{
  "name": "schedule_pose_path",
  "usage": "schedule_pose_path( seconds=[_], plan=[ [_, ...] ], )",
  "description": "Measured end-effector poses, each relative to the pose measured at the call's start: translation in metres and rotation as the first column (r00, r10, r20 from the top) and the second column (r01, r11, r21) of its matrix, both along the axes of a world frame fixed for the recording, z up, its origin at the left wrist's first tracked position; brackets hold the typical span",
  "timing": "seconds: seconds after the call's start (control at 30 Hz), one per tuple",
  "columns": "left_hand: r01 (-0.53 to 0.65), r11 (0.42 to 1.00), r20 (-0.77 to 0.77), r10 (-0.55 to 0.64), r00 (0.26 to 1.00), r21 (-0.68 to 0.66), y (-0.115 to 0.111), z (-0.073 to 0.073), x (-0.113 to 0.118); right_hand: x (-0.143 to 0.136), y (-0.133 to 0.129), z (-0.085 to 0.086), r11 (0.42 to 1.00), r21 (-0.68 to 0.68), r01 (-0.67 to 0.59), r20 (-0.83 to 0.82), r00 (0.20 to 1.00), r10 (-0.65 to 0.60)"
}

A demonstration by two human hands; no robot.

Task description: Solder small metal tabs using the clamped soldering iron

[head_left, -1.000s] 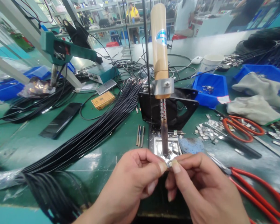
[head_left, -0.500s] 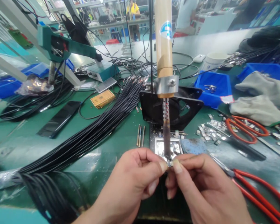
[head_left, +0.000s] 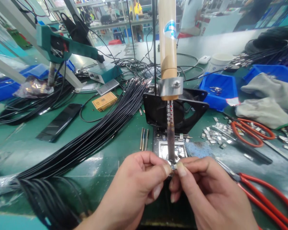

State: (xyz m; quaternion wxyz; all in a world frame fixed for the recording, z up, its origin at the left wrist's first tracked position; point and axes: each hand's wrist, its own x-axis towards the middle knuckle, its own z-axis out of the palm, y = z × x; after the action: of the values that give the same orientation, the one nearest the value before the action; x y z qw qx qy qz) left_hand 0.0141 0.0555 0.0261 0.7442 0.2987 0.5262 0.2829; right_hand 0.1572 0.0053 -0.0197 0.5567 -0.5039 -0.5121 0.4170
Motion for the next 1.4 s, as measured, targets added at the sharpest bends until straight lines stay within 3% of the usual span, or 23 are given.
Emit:
schedule_pose_path(
  seconds=[0.77, 1.4],
  plan=[
    [-0.003, 0.999, 0.018, 0.002, 1.000, 0.042, -0.0010, -0.0032, -0.0010, -0.0028, -0.0021, 0.0011, 0.997, -0.079, 0.009, -0.036, 0.999, -0.012],
    [-0.011, 0.999, 0.003, 0.011, 1.000, 0.046, -0.0010, -0.0044, -0.0003, -0.0029, -0.0001, 0.0031, 0.998, -0.063, 0.012, -0.046, 0.999, -0.015]
  ],
)
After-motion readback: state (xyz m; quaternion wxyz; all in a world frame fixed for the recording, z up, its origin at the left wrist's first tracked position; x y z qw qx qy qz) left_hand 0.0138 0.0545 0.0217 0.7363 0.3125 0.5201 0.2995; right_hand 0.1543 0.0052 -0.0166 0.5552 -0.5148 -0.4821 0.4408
